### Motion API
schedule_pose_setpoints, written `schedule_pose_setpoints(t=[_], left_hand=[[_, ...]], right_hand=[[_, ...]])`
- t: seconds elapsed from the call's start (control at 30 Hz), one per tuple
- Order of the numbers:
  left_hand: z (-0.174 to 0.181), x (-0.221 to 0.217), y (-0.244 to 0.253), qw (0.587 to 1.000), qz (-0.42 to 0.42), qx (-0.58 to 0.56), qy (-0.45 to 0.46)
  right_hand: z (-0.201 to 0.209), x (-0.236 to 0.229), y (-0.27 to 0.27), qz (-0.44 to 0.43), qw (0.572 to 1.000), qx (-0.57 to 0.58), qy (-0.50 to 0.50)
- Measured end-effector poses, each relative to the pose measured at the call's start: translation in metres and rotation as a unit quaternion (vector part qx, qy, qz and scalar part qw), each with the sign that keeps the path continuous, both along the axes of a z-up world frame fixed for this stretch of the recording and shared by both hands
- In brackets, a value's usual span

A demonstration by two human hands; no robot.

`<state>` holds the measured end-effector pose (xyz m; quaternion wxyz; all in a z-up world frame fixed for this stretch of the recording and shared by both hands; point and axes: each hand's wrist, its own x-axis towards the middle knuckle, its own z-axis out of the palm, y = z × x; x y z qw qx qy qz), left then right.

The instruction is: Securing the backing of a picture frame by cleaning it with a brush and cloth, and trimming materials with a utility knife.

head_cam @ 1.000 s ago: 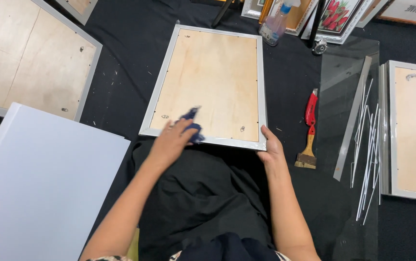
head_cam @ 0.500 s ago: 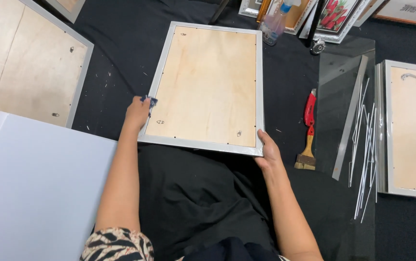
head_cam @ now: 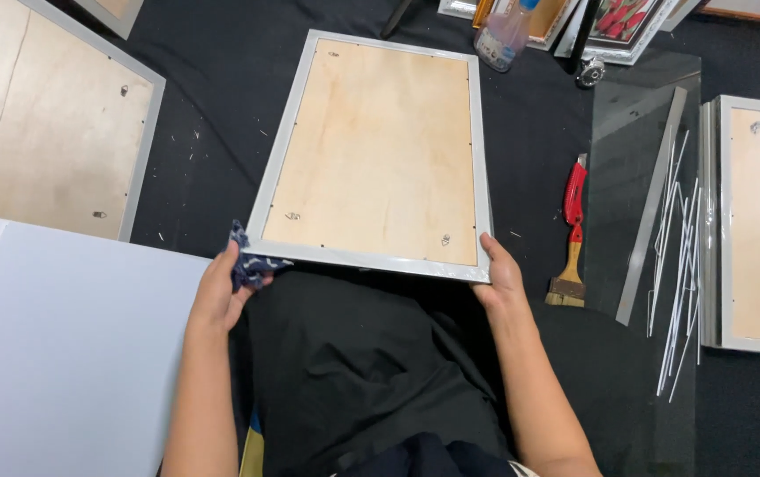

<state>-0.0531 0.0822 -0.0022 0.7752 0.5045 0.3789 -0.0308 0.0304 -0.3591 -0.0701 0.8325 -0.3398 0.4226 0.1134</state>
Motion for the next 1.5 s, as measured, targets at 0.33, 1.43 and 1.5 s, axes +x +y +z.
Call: schedule_pose_setpoints(t=[0.33,1.43,1.5], left_hand=[[0.035,0.037,-0.114,0.918,0.338,-0.098,-0.183],[-0.063,0.029,-0.07,0.97,0.097,-0.22,-0.035],[-0.071,0.042,-0.07,0.979,0.036,-0.197,-0.048]], right_hand=[[0.038,-0.014,0.02,-0.052,0.997,0.038,-0.032],[-0.057,0.06,-0.011,0.058,0.993,0.098,-0.034],[-0.07,0.051,-0.023,0.022,0.992,0.116,-0.043]])
